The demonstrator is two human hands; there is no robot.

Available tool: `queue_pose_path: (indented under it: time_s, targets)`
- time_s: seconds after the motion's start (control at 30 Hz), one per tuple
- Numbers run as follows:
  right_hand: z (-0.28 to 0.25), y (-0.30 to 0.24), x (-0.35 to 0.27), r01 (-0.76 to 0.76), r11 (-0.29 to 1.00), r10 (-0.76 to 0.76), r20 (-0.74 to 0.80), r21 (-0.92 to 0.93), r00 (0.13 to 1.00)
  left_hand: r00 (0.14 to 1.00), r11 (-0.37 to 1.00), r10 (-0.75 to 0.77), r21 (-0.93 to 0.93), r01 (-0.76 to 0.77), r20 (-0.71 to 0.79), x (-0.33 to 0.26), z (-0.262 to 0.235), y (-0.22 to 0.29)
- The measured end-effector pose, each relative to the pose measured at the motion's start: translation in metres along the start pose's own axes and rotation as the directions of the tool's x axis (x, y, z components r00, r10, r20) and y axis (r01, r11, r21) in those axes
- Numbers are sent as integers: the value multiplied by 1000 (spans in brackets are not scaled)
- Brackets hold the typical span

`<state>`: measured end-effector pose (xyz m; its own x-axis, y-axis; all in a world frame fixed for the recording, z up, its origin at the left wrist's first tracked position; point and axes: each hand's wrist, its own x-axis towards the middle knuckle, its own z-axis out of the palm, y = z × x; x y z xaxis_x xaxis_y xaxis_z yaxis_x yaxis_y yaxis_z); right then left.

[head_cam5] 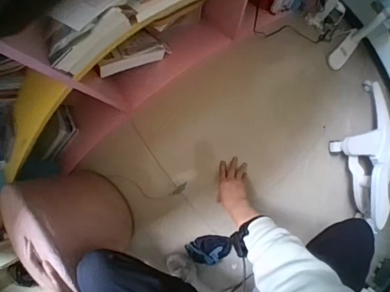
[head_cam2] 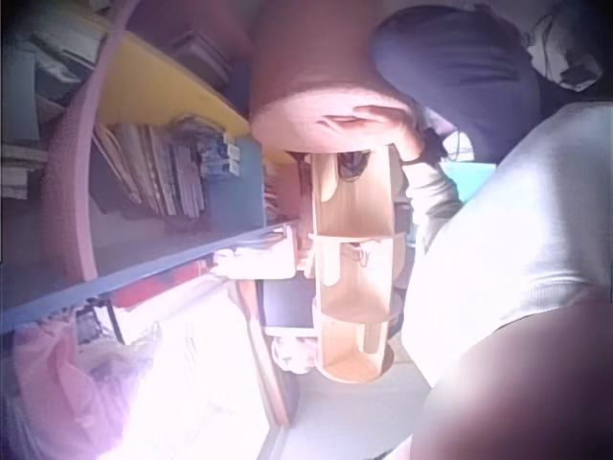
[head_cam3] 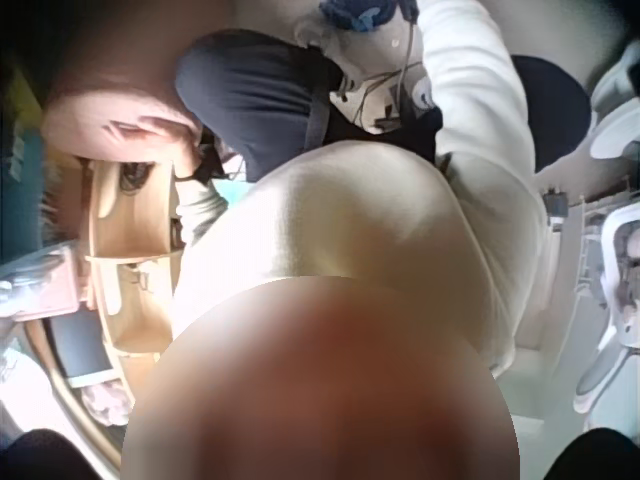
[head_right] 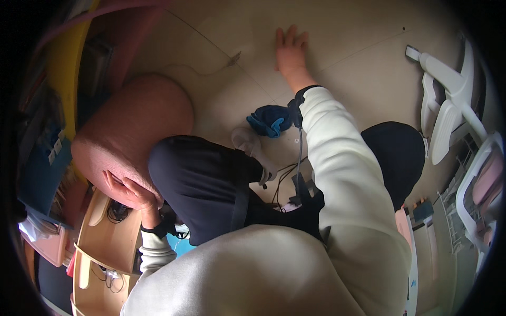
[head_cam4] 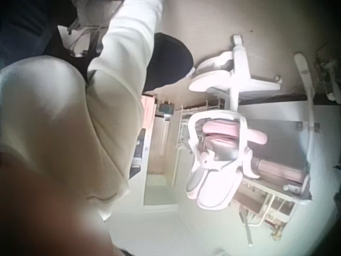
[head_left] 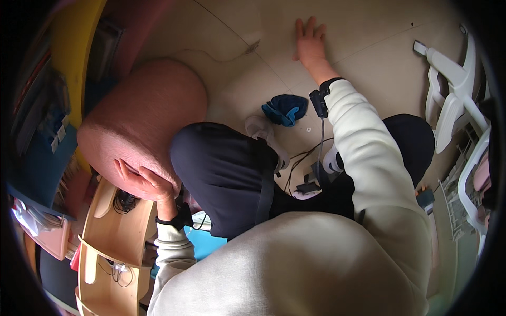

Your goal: The person wipes a tiled floor with a blue cloth, moving around furniture and scattered items. They shift a pink cushion and a small green table to reach more floor area, then continue wiping the surface.

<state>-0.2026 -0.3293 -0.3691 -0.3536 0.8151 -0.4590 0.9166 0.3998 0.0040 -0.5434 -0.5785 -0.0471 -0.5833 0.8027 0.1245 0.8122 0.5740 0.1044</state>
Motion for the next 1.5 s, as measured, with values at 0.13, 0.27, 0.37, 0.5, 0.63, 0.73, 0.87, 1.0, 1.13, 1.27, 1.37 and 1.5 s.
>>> queue_pose_path:
  time_s: [0.13,0.27,0.37,0.5,0.63,0.73,0.87,1.0,1.13,1.27,1.37,1.5]
  targets:
    - [-9,-3,1,3,1000,-3,26,-1,1000,1000,1000,-4,-27,4,-10,-2,2,-5]
    - [-20,-5,-2,-14,997,27,194,-70,981,999,993,0,-118,-4,-33,-5,10,-13]
    - [-23,-3,1,23,998,-11,190,-60,982,999,981,-2,-195,-6,-43,-7,14,-17]
    - [-31,-7,3,2,1000,4,200,-29,980,998,981,2,-192,-14,-60,-7,12,-20]
    - [-33,-47,-55,190,963,-183,-54,191,982,999,994,0,-106,-5,-47,-5,8,-19]
    - [-11,-85,-151,412,898,-440,283,157,852,997,986,8,-167,-21,-73,-5,10,-20]
    - [34,-92,-207,383,919,-382,448,93,808,992,979,32,-197,-56,-124,-2,14,-27]
    - [11,-53,-197,-70,832,-328,591,550,737,990,981,44,-181,-67,-132,-2,7,-29]
    - [-91,13,-188,-314,741,-225,661,593,716,994,992,-5,-126,-9,-111,-4,4,-29]
    - [-163,93,-150,-436,681,-198,721,589,664,978,991,95,-76,-110,-187,0,8,-35]
    - [-171,132,-99,-480,599,-166,686,641,709,998,995,-33,-100,27,-58,-1,-7,-18]
    - [-159,148,-15,-207,783,-219,571,587,791,949,931,-296,-254,262,-106,-57,-68,94]
